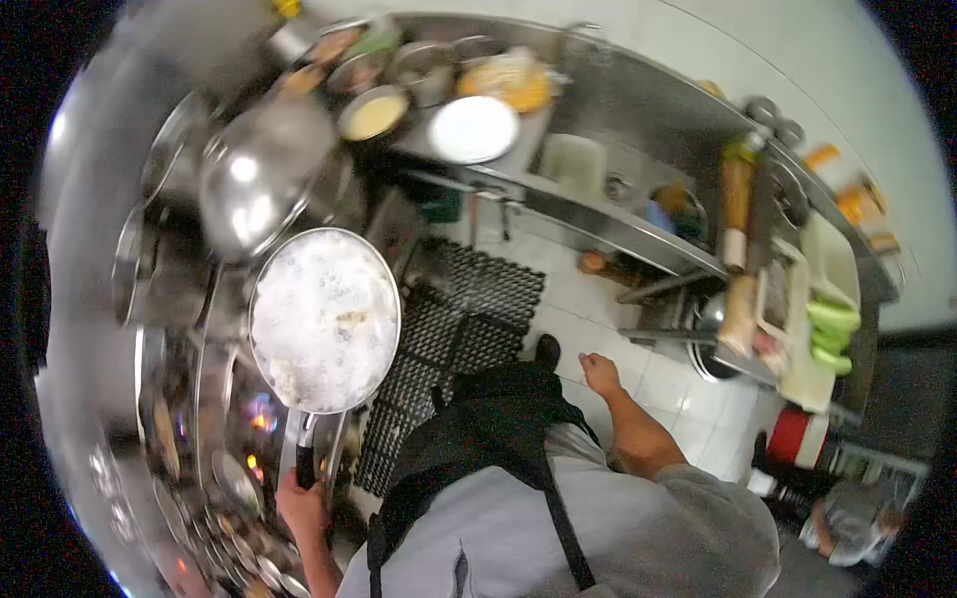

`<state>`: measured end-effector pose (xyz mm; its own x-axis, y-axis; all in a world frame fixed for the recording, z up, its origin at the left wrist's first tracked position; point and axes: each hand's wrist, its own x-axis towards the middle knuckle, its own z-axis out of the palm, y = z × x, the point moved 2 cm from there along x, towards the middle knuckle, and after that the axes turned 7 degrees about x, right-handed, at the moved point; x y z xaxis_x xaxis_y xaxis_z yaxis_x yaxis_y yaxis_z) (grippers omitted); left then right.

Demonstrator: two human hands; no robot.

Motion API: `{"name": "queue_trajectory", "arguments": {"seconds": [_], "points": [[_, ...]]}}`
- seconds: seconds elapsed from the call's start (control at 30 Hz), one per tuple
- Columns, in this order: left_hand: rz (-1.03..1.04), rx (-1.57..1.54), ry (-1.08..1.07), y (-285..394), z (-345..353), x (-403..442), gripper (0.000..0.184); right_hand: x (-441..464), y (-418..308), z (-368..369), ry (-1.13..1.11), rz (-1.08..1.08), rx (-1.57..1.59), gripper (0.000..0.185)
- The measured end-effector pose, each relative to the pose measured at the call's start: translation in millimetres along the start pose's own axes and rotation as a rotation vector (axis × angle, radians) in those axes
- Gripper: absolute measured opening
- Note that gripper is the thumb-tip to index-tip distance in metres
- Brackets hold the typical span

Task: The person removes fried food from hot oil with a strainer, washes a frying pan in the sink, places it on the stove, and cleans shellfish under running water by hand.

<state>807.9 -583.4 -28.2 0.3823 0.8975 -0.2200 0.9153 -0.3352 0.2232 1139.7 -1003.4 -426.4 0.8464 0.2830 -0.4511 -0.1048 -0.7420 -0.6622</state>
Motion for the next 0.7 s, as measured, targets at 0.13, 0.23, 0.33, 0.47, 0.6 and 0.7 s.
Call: {"name": "queue_trajectory", "arguments": {"seconds": [0.13,0.23,0.33,0.47,0.6,0.7], "points": [[0.241,-0.067,-0.106,125.2,42.3,25.4,0.022,-34.0,57.2,-52.2,0.068,0.143,0.028,0.044],[0.374,0.043,-0.188,210.1,110.8,52.2,0.024,-62.8,116.2,-84.5,0.169,-0.221,-0.395,0.039],[0.518,0.033,-0.222,302.7,154.7,57.7,0.028,-81.5,82.0,-141.2,0.157,0.220,-0.007,0.033],[0.627,0.028,-0.265,394.6,207.0,66.5,0.028,-65.2,6.8,-188.7,0.093,-0.013,0.082,0.033],[0.673,0.130,-0.274,466.5,224.2,69.1,0.027,-38.6,-61.1,-205.6,-0.010,-0.125,0.138,0.023],[0.667,0.176,-0.313,500.6,228.0,69.7,0.027,-33.2,-80.7,-207.9,-0.006,-0.163,0.208,0.024]]}}
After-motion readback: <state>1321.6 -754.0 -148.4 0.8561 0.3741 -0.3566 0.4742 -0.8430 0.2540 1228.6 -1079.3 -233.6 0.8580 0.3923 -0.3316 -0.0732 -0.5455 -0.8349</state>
